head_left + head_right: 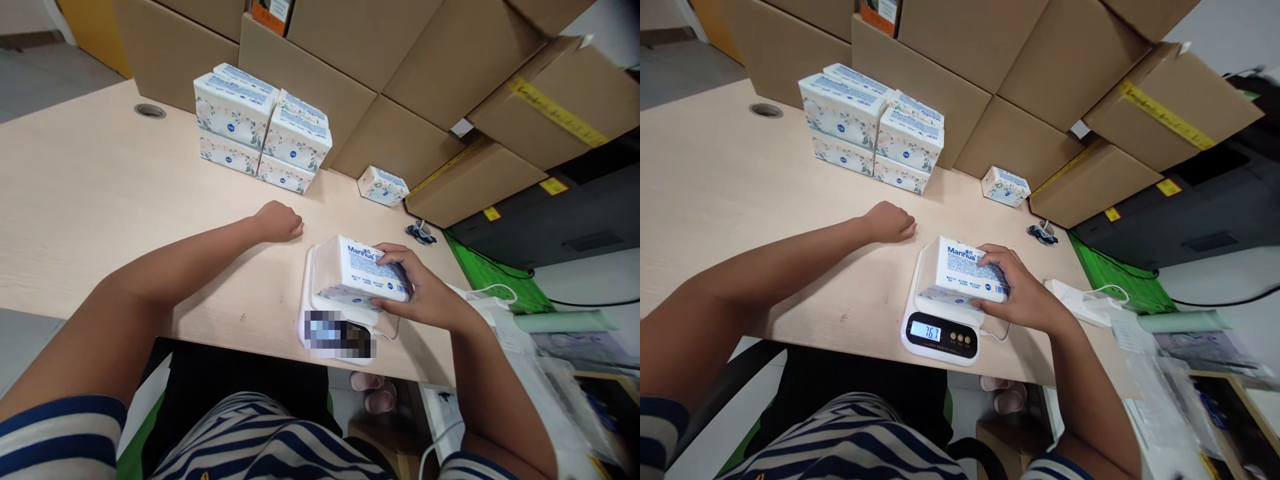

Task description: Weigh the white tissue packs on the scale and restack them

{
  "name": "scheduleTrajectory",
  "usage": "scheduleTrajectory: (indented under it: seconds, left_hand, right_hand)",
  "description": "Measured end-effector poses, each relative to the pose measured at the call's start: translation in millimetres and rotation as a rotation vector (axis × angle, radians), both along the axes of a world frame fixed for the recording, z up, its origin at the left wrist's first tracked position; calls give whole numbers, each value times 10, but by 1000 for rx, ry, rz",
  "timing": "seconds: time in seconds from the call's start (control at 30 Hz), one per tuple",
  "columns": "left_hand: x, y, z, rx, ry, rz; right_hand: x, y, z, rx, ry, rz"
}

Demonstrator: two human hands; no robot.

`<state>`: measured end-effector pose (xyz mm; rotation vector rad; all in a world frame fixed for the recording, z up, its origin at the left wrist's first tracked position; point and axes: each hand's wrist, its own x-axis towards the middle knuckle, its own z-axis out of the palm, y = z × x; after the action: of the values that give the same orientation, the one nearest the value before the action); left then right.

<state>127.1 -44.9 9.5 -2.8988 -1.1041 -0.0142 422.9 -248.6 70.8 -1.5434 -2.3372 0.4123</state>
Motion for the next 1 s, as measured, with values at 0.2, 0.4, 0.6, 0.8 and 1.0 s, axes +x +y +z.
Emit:
scheduleTrajectory:
  seconds: [0.2, 0.4, 0.6, 0.8, 1.0]
  left_hand:
    - [-32, -5, 47, -14, 11, 10]
    - [-78, 24, 108, 2, 38, 29]
    - [-54, 58, 176, 10, 84, 62]
    - [2, 58, 175, 3, 145, 97]
    - [51, 51, 205, 6, 170, 166]
  right_hand:
    - [20, 23, -51, 19, 114, 28]
    - [176, 405, -476, 330, 738, -218]
    - [267, 568, -826, 484, 950, -665]
    - [235, 508, -786, 561, 772, -836]
    - [334, 506, -718, 366, 589, -692]
